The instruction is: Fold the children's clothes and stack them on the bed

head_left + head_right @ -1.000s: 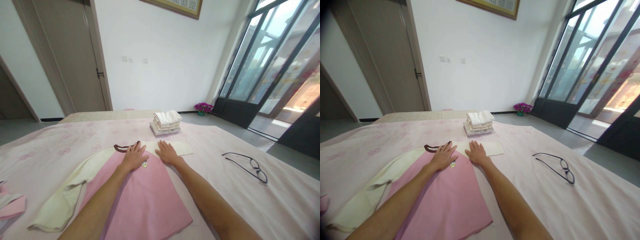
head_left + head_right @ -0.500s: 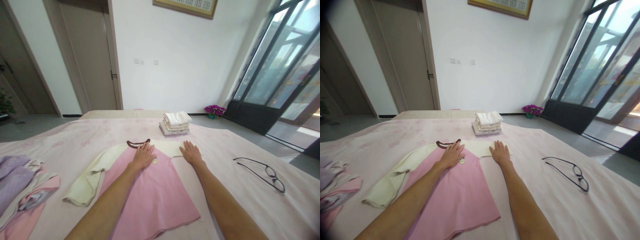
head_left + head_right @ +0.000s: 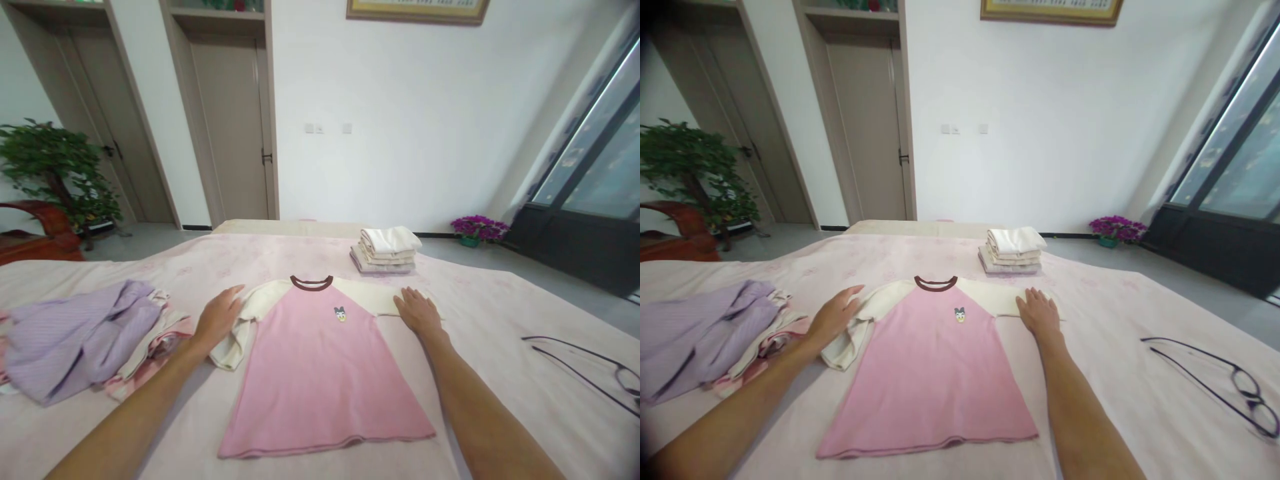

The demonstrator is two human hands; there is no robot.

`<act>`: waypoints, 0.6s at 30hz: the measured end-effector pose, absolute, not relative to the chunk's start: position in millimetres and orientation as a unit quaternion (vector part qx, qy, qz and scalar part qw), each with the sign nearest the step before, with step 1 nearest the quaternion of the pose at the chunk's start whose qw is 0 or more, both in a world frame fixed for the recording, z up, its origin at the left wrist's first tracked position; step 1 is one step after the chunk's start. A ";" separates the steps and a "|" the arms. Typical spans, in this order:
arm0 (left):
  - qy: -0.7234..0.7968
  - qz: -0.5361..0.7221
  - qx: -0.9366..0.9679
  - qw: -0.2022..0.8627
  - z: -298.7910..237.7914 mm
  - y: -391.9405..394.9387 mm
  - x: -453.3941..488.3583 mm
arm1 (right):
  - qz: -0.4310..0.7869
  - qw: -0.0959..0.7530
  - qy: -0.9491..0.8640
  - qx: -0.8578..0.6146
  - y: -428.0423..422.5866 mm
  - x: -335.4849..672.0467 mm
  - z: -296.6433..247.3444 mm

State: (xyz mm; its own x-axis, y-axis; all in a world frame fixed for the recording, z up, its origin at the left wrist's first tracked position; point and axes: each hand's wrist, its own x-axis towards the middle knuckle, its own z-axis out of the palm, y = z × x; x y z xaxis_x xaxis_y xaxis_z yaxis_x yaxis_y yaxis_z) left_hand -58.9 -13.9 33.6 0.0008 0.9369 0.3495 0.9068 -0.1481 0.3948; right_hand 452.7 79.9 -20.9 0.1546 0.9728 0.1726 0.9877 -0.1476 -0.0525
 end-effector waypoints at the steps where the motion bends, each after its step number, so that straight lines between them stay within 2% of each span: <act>1: 0.682 0.251 0.687 0.005 31.1 -17.8 -82.1 | -0.048 0.076 -0.648 -0.756 80.0 452.6 -20.6; 4: 0.757 0.123 0.639 -0.061 18.6 -32.5 -138.8 | -0.045 0.074 -0.648 -0.757 80.4 452.8 -19.9; 7: 0.750 0.042 0.642 -0.155 5.8 -48.6 -174.5 | -0.047 0.071 -0.649 -0.756 81.7 454.4 -21.3; 14: 0.675 0.004 0.710 -0.202 -1.9 -62.9 -244.0 | -0.054 0.074 -0.652 -0.753 82.5 457.3 -23.7; 18: 0.675 0.047 0.715 -0.178 6.3 -70.0 -241.7 | -0.055 0.071 -0.650 -0.754 82.0 455.2 -21.1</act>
State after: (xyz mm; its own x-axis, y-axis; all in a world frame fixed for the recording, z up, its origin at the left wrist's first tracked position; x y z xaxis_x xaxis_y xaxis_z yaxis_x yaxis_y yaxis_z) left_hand -241.7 -70.0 6.3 0.0848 0.9480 0.3069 0.9812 -0.0259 -0.1910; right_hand 455.2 82.0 -21.1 0.1479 0.9733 0.1754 0.9890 -0.1438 -0.0360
